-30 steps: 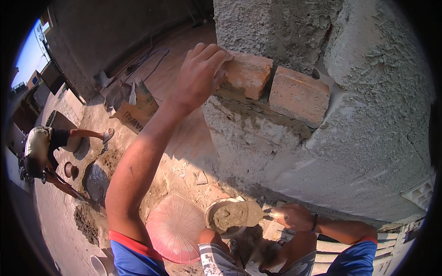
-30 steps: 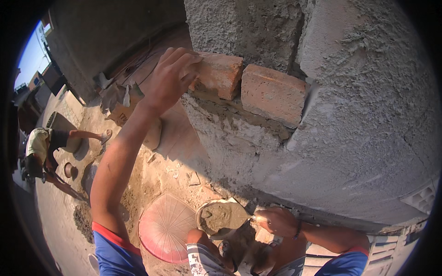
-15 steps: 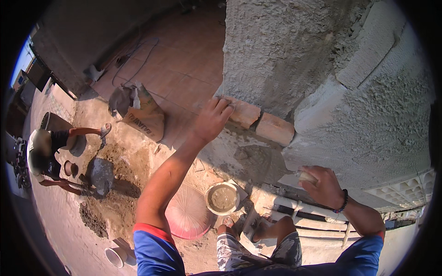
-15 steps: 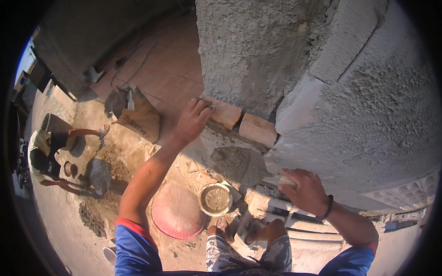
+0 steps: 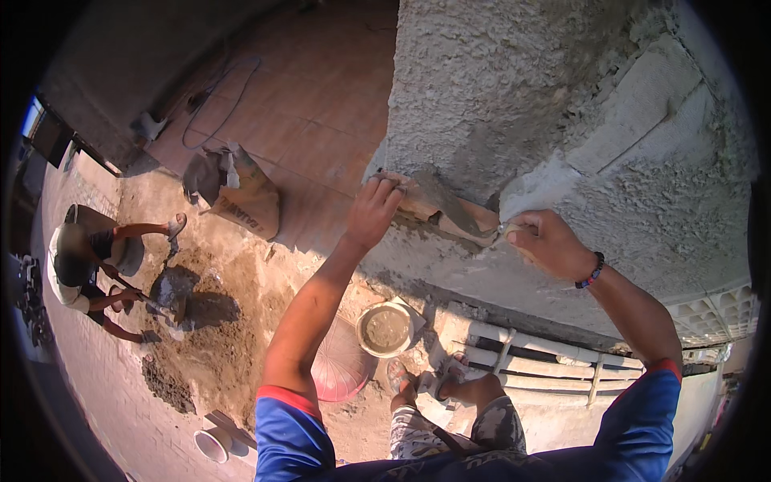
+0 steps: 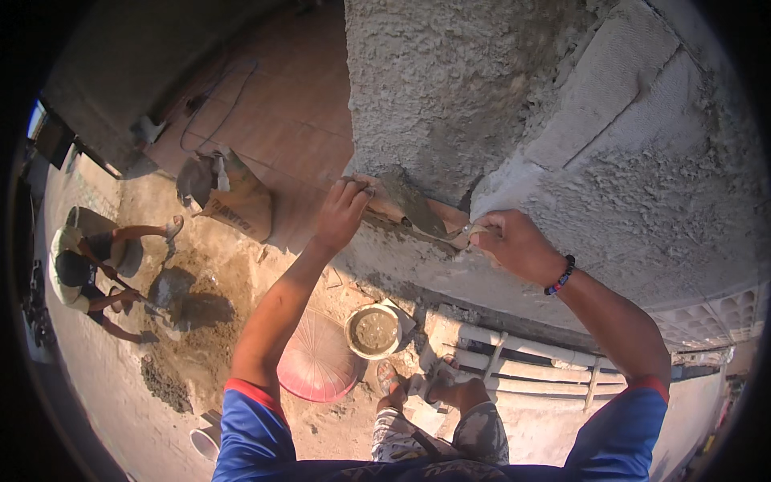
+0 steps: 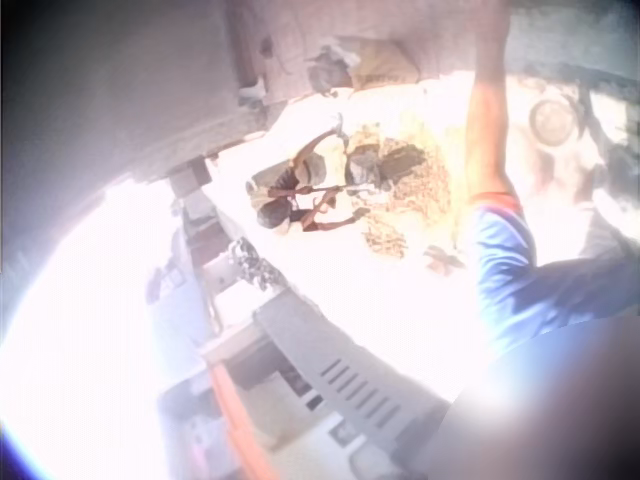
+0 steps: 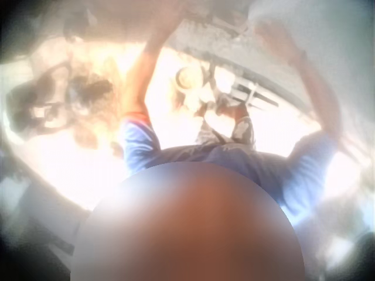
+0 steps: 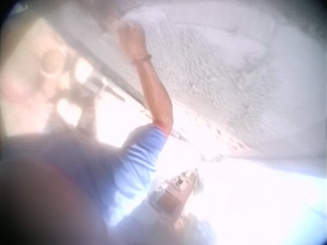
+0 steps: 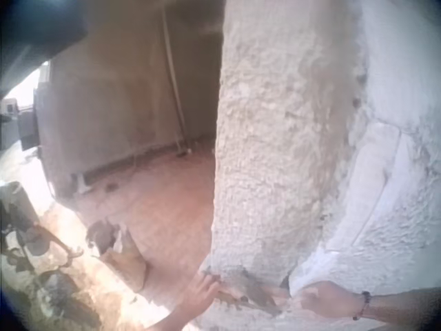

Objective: The person scoops mortar from a bucket using a trowel and applies it to a brick wall. They place bricks into the mortar, tap them into position, and scrape away excess mortar. Another person is visible in the background mixing materials on the ground.

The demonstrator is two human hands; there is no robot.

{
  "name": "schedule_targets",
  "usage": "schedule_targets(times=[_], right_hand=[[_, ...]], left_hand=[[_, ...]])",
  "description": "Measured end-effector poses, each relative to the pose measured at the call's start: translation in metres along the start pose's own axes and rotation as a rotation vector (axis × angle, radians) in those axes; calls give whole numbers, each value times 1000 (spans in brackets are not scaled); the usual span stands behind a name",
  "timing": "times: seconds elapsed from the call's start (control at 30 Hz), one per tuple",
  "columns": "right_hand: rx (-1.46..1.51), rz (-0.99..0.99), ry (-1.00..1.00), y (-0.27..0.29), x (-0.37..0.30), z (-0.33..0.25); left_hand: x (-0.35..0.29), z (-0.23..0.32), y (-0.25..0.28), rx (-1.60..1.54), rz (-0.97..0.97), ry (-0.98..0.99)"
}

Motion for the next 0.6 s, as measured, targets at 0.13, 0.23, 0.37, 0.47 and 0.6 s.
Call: schedule_targets(times=[0.13, 0.23, 0.37, 0.47, 0.6], right_hand=[[176, -75, -75, -2, 5, -2], [258, -84, -138, -7, 4, 7], [272, -80, -190, -15, -2, 21], [406, -105, -157, -24, -5, 36], [515, -35, -238, -35, -18, 39]], left_hand=[[-3, -3, -3, 24, -3, 3], [-4, -3, -4, 21, -6, 6], [-1, -1, -3, 17, 29, 2], [-2, -3, -5, 27, 28, 2], [-6, -5, -9, 0, -14, 30]])
Point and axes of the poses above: each hand's wrist, its own x-axis towards the middle knuckle, its own y-axis out of the back of the hand, z = x × y, the point moved 4 cm from there along x, towards the middle knuckle, and after that the axes turned 9 degrees about -y, right-handed, at the moved point
